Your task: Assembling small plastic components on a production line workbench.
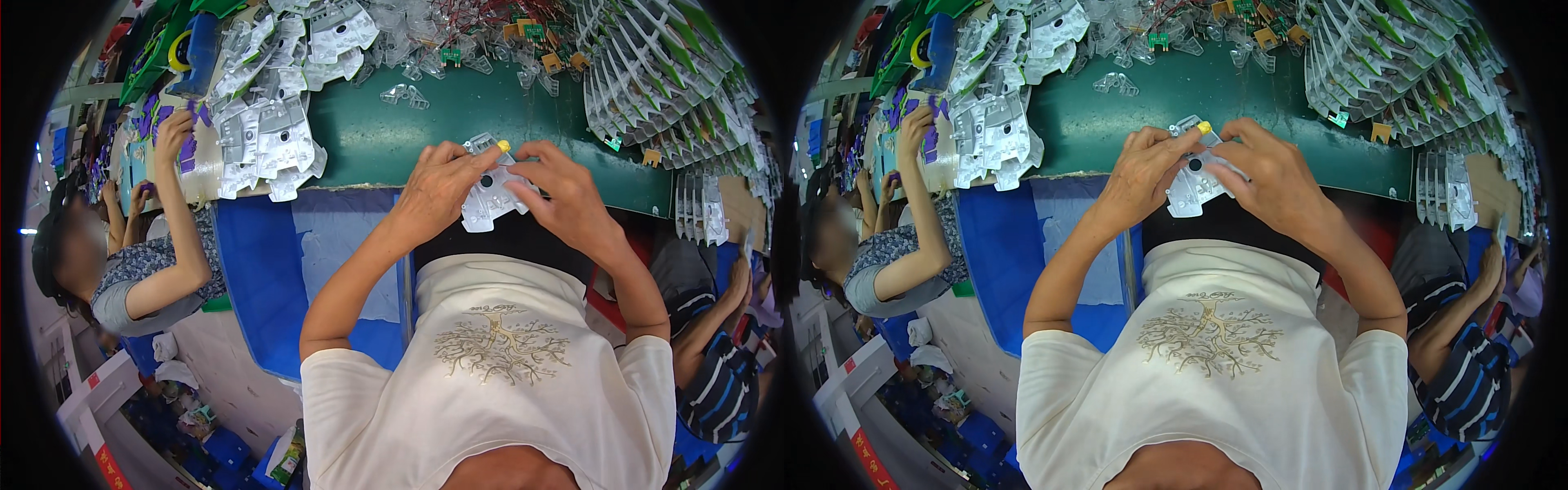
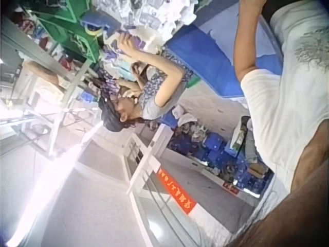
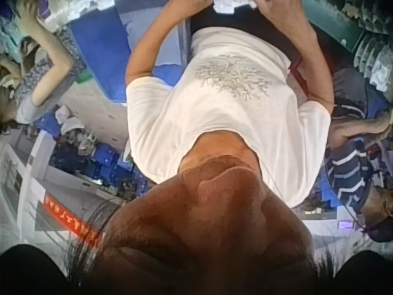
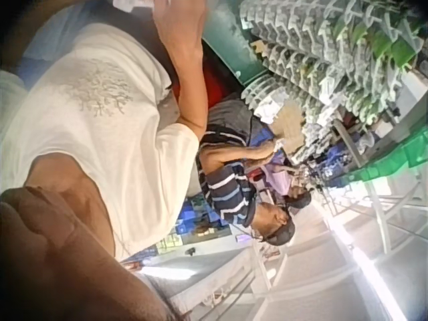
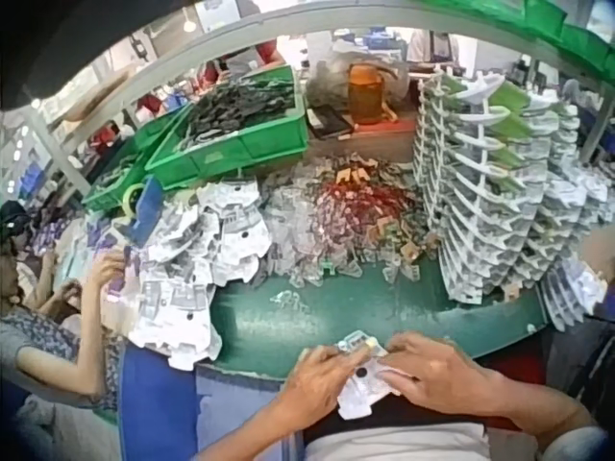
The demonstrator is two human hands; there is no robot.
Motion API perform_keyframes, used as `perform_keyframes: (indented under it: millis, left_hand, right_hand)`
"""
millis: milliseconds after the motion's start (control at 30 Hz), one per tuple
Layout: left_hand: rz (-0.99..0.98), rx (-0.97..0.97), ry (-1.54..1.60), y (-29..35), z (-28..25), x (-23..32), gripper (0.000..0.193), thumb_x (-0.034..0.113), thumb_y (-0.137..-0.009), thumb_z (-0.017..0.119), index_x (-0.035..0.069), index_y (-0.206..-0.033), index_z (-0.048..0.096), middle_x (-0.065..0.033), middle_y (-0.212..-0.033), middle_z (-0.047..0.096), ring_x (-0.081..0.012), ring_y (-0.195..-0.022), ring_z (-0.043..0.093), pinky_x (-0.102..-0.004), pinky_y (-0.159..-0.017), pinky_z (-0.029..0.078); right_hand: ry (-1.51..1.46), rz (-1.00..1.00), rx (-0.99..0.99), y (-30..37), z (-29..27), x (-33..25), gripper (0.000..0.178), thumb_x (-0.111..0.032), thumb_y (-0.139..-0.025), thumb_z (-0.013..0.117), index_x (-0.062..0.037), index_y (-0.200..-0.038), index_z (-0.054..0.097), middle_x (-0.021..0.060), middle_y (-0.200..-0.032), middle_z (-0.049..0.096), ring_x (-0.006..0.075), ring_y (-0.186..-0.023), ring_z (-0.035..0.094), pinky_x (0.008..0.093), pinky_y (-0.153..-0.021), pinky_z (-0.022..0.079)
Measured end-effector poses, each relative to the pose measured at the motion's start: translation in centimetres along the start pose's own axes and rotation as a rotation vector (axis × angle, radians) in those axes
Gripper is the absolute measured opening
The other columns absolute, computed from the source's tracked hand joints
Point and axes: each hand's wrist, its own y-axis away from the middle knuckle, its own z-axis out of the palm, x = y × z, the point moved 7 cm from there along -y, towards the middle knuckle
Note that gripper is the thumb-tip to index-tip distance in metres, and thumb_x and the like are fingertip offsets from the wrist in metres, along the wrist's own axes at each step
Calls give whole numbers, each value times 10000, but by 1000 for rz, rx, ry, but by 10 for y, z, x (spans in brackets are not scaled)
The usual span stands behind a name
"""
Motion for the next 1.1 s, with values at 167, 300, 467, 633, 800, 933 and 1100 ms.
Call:
perform_keyframes:
  millis: [167,300,467,633,800,933,1100]
  left_hand:
    - [-7,-48,9,-4,0,0,628,-41,-825,665,87,-1417,498,-35,-1155,699,-268,-972,568,-379,-858,419]
    - [-33,-17,29,-5,1,2,640,-53,-820,657,84,-1423,491,-34,-1151,700,-271,-969,567,-386,-867,418]
    - [-63,22,83,-1,0,-1,642,-70,-822,637,74,-1428,483,-36,-1148,702,-268,-957,556,-387,-897,408]
    - [-55,31,163,0,-2,-10,579,-49,-875,579,67,-1434,480,-38,-1131,709,-259,-958,548,-386,-920,399]
    - [-10,26,187,-15,7,-4,513,-18,-934,523,58,-1439,478,-48,-1131,712,-264,-925,531,-372,-922,401]
    - [-146,64,261,-9,4,-8,441,-50,-921,545,24,-1356,552,-89,-1085,719,-276,-896,592,-394,-873,458]
    - [-102,216,209,-19,-19,14,344,-69,-882,625,-4,-1220,639,-134,-1060,709,-253,-931,639,-339,-845,514]
  right_hand:
    - [-495,154,-16,6,-10,-3,168,79,-883,584,56,-1027,669,188,-960,686,237,-818,696,317,-722,541]
    - [-5,-81,68,16,1,-18,188,75,-821,648,19,-997,685,142,-926,691,286,-805,698,354,-692,569]
    - [188,-155,123,29,32,-20,280,52,-709,731,4,-984,710,113,-985,690,259,-766,676,345,-628,553]
    - [-35,-58,273,26,5,-14,261,49,-711,732,-34,-958,726,114,-968,681,228,-717,657,329,-590,528]
    - [4,339,250,56,-1,40,260,-82,-825,753,-55,-1053,630,100,-758,657,237,-642,659,341,-554,504]
    - [-215,249,359,60,22,41,196,-22,-875,634,-52,-1064,588,142,-789,663,261,-680,684,364,-601,526]
    - [-62,298,626,138,-67,41,169,25,-865,640,-41,-1019,619,112,-848,644,175,-688,649,295,-614,509]
